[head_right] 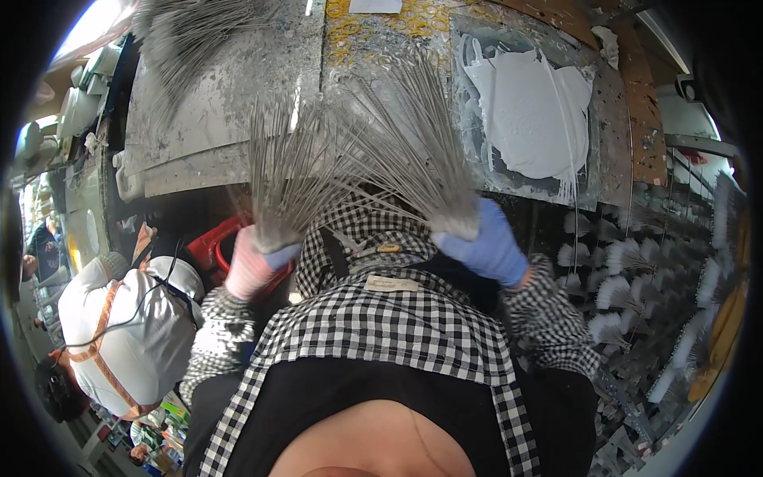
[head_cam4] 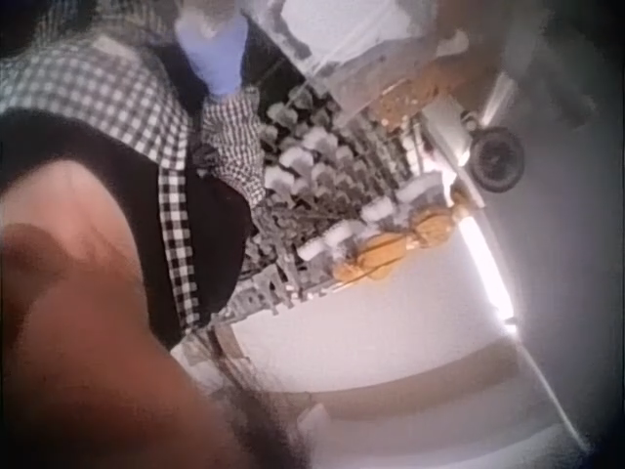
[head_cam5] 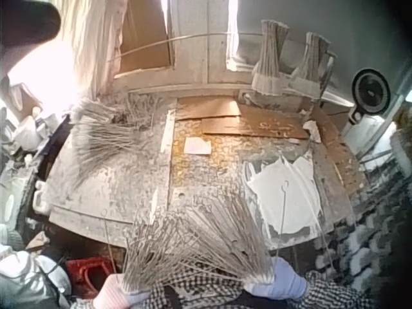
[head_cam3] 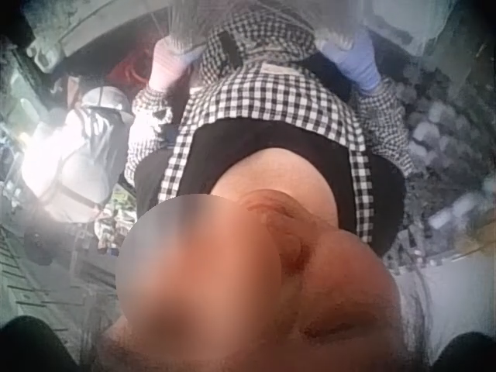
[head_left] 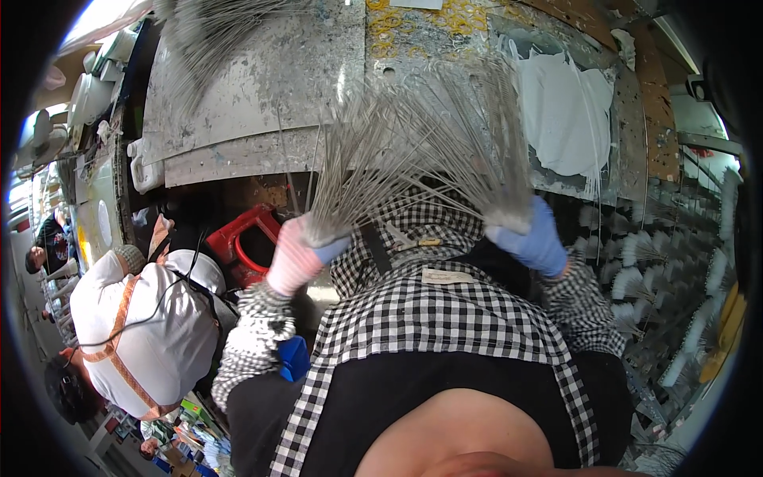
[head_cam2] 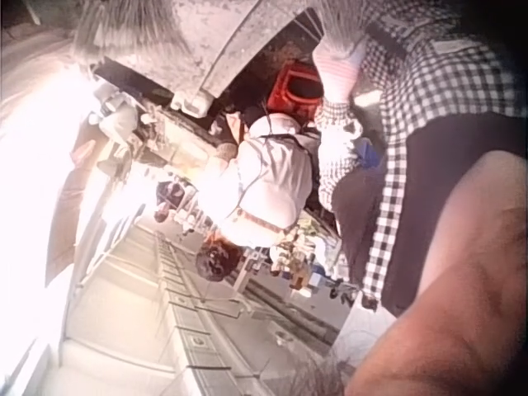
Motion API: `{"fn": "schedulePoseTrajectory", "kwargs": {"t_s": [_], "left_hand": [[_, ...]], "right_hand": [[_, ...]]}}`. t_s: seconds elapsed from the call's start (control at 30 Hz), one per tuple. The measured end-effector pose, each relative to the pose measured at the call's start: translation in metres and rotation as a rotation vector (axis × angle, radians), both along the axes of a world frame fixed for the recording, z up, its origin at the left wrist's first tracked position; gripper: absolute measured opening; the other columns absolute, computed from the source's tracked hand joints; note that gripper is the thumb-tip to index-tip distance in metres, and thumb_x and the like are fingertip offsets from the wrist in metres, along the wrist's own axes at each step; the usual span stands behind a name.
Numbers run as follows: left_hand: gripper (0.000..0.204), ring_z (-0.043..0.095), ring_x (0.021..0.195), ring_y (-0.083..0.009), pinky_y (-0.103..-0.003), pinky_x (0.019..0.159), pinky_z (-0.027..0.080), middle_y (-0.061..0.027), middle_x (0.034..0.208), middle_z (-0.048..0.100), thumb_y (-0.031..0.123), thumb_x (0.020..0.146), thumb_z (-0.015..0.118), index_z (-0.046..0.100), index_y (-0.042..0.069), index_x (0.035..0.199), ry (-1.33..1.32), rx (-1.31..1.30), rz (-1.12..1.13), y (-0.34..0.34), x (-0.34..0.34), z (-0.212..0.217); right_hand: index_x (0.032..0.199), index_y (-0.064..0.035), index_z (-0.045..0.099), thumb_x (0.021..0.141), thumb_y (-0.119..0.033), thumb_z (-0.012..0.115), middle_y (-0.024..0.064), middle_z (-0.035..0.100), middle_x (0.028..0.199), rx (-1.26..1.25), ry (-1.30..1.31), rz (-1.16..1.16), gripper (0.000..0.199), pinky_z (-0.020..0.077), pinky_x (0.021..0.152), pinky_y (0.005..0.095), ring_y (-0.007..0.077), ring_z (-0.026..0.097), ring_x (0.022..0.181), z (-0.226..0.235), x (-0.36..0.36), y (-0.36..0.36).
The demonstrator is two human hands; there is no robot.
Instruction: Bundling, dipping, and arranging brush bristles in a manufacturing setting.
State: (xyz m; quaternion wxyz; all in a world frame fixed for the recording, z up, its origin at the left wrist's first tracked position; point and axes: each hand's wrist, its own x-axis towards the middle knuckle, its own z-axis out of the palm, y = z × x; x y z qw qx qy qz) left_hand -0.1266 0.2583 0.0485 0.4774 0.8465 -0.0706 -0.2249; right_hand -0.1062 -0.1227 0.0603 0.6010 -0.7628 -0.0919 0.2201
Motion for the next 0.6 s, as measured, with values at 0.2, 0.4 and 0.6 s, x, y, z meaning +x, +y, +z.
{"fn": "schedulePoseTrajectory", "kwargs": {"t_s": [0.2,0.4,0.6], "left_hand": [[0.017,0.071,0.082,-0.0201,-0.028,0.073,0.056,-0.0067,0.091,0.073,0.006,0.08,0.073,0.072,0.005,0.097,-0.479,0.097,-0.26,0.01,0.021,0.002],[0.032,0.065,0.102,-0.0176,-0.03,0.093,0.051,-0.0085,0.108,0.071,0.007,0.086,0.068,0.066,-0.003,0.116,0.523,-1.051,0.521,-0.089,0.009,-0.03],[0.023,0.068,0.092,-0.0169,-0.031,0.08,0.054,-0.0069,0.101,0.071,0.012,0.09,0.066,0.071,0.001,0.109,0.139,-0.71,0.581,-0.102,-0.001,-0.033]], "right_hand": [[0.1,0.0001,0.069,0.084,-0.016,0.069,0.0075,0.07,0.089,-0.179,-0.067,-0.047,0.023,0.055,0.078,0.0318,0.0175,0.067,0.082,0.029,0.019,0.001],[0.113,0.0008,0.065,0.081,-0.016,0.074,0.0103,0.071,0.097,0.184,-0.045,-0.116,0.037,0.055,0.082,0.0323,0.0221,0.069,0.088,-0.033,0.012,0.096],[0.111,-0.0009,0.063,0.082,-0.015,0.073,0.0167,0.069,0.097,-0.164,-0.369,-0.009,0.034,0.054,0.081,0.0416,0.0328,0.069,0.089,-0.036,0.009,0.103]]}}
